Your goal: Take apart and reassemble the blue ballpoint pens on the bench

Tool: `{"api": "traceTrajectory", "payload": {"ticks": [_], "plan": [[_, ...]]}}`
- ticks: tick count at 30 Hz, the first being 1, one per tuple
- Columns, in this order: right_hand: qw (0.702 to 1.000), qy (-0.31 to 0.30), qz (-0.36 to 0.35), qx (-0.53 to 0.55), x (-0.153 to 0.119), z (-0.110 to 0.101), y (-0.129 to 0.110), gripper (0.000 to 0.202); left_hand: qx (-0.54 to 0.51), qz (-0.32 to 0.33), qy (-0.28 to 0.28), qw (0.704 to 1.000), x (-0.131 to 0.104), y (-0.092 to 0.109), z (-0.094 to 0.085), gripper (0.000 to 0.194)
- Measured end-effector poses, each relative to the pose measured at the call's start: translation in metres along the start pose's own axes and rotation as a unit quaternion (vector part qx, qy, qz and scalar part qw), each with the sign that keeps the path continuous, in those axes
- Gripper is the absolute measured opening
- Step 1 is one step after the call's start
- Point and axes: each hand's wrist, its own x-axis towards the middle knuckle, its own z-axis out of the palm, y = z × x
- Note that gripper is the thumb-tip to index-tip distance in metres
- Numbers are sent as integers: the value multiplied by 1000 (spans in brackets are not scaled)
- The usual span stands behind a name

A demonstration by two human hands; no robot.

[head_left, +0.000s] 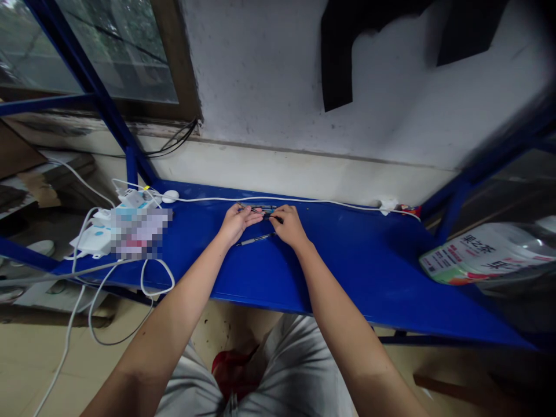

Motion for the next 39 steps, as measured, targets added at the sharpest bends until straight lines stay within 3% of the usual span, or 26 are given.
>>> {"api": "traceTrajectory", "payload": {"ticks": [19, 39], "plan": [[1000, -9, -13, -7, -1, 0, -6, 20, -15, -12, 0, 1000, -5, 7, 6, 12], [999, -17, -40, -29, -2, 4, -8, 18, 33, 12, -12, 999, -1, -1, 0, 31]]}}
